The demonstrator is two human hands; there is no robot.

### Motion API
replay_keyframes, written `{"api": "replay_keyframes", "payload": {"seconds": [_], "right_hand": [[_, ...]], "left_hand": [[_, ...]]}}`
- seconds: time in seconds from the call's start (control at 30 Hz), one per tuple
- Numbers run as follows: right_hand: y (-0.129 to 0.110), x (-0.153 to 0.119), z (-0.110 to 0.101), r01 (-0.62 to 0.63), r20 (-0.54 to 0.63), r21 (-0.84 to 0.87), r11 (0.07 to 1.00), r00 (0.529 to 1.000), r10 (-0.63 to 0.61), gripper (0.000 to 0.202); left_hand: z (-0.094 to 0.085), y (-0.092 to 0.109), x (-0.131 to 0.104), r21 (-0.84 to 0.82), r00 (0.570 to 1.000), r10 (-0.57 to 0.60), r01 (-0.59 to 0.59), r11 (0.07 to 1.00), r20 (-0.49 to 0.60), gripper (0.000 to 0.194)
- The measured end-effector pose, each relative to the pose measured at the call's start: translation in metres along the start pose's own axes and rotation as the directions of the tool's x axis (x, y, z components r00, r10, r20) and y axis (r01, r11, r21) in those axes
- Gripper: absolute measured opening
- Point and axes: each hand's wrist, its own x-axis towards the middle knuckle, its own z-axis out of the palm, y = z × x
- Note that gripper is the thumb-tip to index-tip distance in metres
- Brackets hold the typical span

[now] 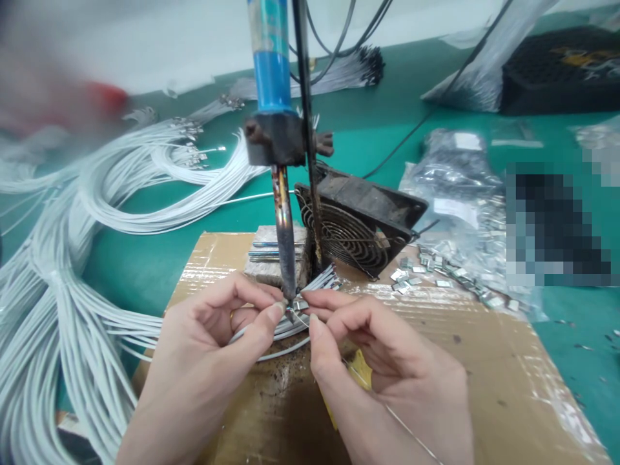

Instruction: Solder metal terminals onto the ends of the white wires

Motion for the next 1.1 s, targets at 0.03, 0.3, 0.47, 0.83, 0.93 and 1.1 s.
{"api": "replay_keyframes", "payload": {"seconds": [0.03,0.3,0.47,0.83,0.93,1.1], "right_hand": [[0.0,0.0,0.0,0.001,0.001,-0.005,1.0,1.0,-0.001,0.028],[0.007,0.004,-0.008,0.101,0.081,-0.046,0.994,0.992,-0.097,0.024],[0.007,0.003,-0.009,0.115,0.076,-0.071,0.991,0.991,-0.11,0.022],[0.008,0.002,-0.005,0.088,0.054,-0.07,0.994,0.995,-0.084,0.022],[0.011,0.001,-0.006,0.06,0.046,-0.062,0.996,0.997,-0.057,0.023],[0.012,0.0,-0.006,0.064,0.019,-0.04,0.997,0.998,-0.063,0.024]], "left_hand": [[-0.001,0.0,0.0,0.004,1.0,0.003,-0.003,1.0,0.011,0.01],[0.0,0.0,-0.004,0.034,0.999,0.026,-0.026,0.999,-0.018,0.011],[0.0,-0.002,-0.002,0.057,0.999,0.041,-0.04,0.998,-0.017,0.011],[0.004,0.002,-0.003,0.046,0.997,0.034,-0.03,0.998,-0.07,0.013],[0.004,0.0,-0.002,0.045,0.997,0.03,-0.027,0.999,-0.064,0.013],[0.001,-0.004,-0.002,0.048,0.998,0.059,-0.059,0.997,-0.018,0.012]]}}
